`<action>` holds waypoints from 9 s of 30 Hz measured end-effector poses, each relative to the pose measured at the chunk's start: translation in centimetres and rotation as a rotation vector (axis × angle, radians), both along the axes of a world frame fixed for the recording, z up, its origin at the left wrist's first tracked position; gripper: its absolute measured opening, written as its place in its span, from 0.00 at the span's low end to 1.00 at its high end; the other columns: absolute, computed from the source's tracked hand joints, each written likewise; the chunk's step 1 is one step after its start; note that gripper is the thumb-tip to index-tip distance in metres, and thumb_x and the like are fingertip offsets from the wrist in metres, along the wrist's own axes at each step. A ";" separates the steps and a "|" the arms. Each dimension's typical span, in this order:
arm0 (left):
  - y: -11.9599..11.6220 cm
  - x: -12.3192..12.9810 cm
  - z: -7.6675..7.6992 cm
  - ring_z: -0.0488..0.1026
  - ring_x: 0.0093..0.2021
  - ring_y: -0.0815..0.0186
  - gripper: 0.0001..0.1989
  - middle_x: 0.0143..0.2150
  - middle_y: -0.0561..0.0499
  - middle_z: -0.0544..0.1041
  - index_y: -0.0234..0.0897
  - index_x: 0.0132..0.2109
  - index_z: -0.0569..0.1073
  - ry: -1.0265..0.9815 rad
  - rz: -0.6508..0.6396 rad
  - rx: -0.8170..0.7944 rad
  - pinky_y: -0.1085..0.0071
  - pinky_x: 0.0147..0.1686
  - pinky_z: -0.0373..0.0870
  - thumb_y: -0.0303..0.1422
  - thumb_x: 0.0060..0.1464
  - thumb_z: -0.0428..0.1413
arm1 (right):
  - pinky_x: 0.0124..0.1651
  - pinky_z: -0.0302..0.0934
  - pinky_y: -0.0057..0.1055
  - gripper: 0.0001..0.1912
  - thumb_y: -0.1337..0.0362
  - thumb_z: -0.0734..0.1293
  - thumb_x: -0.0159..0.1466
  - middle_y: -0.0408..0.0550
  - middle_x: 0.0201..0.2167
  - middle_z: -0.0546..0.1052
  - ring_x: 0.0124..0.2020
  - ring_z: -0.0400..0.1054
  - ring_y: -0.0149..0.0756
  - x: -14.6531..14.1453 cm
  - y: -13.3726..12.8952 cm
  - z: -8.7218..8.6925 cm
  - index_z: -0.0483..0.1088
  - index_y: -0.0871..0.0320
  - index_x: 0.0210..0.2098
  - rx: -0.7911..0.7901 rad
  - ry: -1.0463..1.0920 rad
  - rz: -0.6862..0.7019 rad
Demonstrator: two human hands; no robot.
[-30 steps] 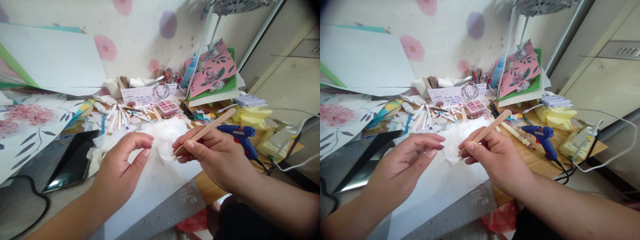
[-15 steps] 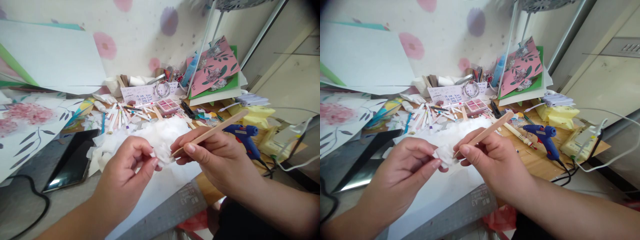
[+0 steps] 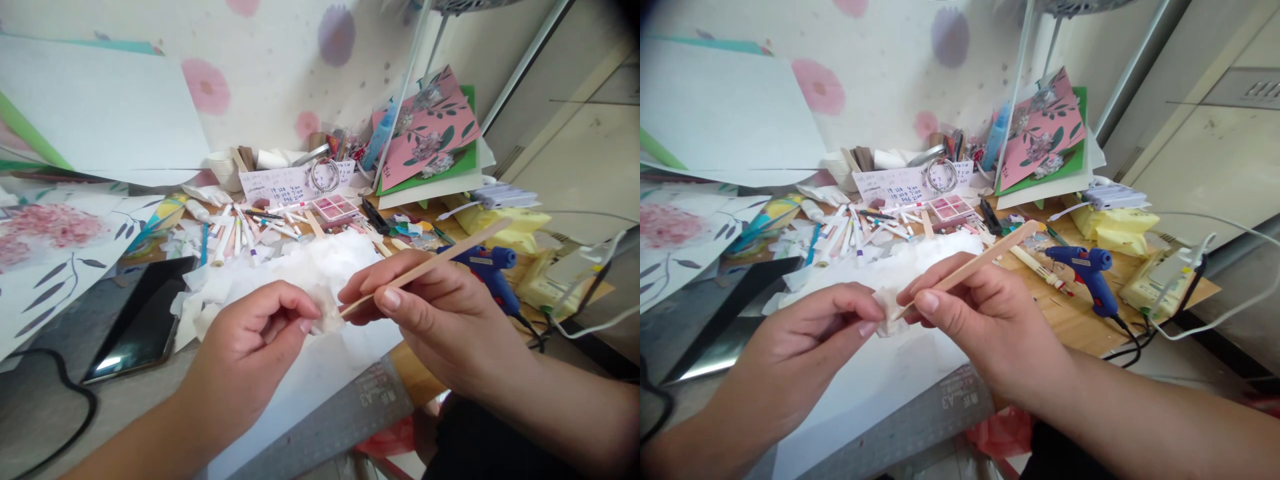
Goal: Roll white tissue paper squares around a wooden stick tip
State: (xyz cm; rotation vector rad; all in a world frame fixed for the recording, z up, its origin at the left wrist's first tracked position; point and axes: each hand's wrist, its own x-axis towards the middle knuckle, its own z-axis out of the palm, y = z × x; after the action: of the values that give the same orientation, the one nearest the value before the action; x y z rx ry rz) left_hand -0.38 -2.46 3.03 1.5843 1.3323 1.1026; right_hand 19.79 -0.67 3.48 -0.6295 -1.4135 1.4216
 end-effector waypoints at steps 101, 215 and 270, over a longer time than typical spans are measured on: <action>-0.5 0.1 0.8 0.75 0.29 0.67 0.08 0.28 0.56 0.79 0.42 0.28 0.74 0.199 -0.136 0.081 0.71 0.33 0.69 0.25 0.51 0.56 | 0.39 0.73 0.25 0.05 0.70 0.69 0.65 0.45 0.35 0.81 0.35 0.77 0.31 0.3 -0.3 0.9 0.77 0.55 0.37 0.221 -0.237 -0.023; -0.2 -0.3 0.1 0.73 0.46 0.59 0.07 0.46 0.52 0.74 0.42 0.30 0.75 0.179 -0.075 -0.019 0.61 0.50 0.64 0.35 0.55 0.55 | 0.36 0.71 0.27 0.03 0.71 0.68 0.65 0.48 0.31 0.80 0.35 0.77 0.34 -0.2 -0.2 0.9 0.75 0.61 0.36 0.342 -0.353 -0.109; 1.2 -1.2 -1.9 0.64 0.30 0.67 0.07 0.27 0.57 0.72 0.41 0.29 0.73 -0.098 -0.250 -0.394 0.71 0.32 0.60 0.33 0.56 0.57 | 0.46 0.69 0.33 0.03 0.66 0.72 0.60 0.46 0.39 0.79 0.42 0.74 0.34 1.8 1.9 -0.5 0.75 0.57 0.30 -0.186 -0.330 0.154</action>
State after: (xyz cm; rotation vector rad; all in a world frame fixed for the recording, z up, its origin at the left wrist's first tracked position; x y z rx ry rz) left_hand -1.61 -1.30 1.13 1.3412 1.1645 0.7048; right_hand 21.63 1.18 3.02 -0.9239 -1.6248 1.6387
